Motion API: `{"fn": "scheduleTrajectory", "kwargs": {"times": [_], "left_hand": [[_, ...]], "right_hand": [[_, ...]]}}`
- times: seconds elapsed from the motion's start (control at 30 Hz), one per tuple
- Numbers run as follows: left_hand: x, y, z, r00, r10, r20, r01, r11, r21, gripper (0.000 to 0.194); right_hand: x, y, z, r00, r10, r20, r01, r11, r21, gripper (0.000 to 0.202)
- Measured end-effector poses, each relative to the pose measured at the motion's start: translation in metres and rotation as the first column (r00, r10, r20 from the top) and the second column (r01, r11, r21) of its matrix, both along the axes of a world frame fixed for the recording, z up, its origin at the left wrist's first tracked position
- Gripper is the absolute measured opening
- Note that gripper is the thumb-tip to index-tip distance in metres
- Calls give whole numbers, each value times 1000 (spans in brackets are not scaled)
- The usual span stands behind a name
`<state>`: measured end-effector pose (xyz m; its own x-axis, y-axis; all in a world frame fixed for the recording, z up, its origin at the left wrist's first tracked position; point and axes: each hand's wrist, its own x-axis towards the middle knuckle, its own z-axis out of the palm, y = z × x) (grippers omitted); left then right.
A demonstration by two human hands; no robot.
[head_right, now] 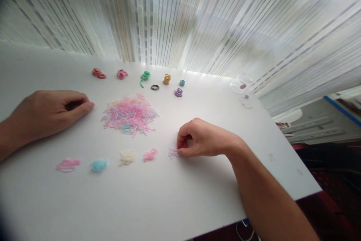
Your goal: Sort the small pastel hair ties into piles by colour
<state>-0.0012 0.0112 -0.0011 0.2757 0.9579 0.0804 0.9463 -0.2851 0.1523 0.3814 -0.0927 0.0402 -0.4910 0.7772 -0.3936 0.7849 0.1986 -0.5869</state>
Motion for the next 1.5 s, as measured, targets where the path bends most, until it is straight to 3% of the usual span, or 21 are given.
{"fn": "scheduleTrajectory", "kwargs": {"times": [0.73,0.9,1.1,1.5], "left_hand": [[-1,1,-4,1000,-5,14,5,1000,26,41],[-1,1,-5,1000,-12,21,11,1000,29,40],[0,-2,-3,998,-27,48,26,999,19,39],[4,-6,0,997,-33,63,31,999,21,40]], "right_hand": [[5,1,2,998,3,-61,-2,1000,3,7],[10,9,-9,979,-107,-172,130,983,129,11],[13,20,-33,899,-281,-337,364,906,216,19],[15,20,-43,897,-271,-349,358,908,215,24]]}}
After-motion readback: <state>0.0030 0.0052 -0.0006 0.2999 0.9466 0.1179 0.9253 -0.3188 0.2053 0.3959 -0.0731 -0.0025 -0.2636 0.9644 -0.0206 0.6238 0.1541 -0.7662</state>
